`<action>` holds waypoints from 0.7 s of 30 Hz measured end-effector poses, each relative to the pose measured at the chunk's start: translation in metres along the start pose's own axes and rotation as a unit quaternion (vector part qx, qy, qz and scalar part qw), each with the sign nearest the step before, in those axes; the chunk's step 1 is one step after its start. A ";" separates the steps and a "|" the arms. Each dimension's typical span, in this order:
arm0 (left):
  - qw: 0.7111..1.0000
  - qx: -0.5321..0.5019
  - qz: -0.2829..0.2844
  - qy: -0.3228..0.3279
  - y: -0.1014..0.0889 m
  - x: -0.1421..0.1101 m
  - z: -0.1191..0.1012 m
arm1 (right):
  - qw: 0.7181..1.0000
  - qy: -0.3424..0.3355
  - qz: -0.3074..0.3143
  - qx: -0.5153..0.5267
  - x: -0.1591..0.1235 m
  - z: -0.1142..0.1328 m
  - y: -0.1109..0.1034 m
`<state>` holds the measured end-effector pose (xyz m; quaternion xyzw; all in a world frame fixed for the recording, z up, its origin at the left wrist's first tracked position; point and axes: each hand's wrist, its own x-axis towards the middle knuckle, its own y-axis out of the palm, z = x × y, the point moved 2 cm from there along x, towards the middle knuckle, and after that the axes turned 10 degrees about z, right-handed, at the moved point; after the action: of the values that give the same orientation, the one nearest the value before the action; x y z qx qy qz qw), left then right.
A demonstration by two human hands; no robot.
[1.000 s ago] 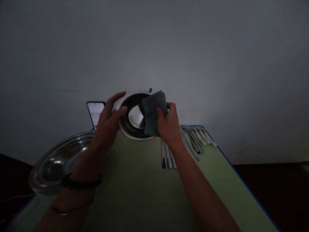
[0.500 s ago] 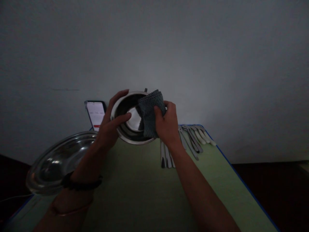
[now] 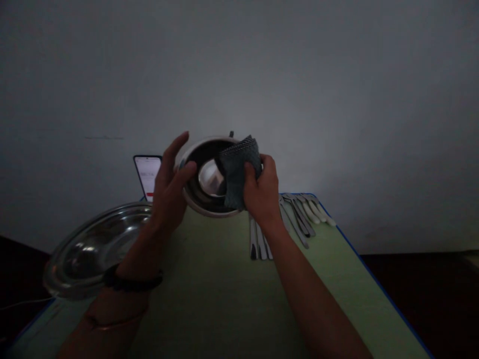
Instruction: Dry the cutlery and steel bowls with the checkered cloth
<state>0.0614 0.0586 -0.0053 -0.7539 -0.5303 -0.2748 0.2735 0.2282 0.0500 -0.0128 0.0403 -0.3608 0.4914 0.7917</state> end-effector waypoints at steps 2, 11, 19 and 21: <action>0.999 0.030 -0.021 0.024 0.006 -0.001 -0.002 | 0.998 0.036 -0.015 0.058 0.000 -0.004 0.003; 0.997 0.077 0.008 0.020 -0.001 -0.001 -0.004 | 1.000 -0.005 0.006 -0.013 -0.003 0.006 0.005; 0.991 -0.003 0.097 -0.091 -0.011 -0.001 0.001 | 0.980 -0.141 0.047 -0.132 -0.003 0.007 0.003; 0.992 -0.001 0.069 -0.105 -0.013 0.000 0.003 | 0.977 -0.156 0.030 -0.139 -0.001 0.006 0.001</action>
<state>0.0498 0.0644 -0.0057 -0.8137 -0.5025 -0.1750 0.2338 0.2244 0.0468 -0.0097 -0.0051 -0.5458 0.4478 0.7082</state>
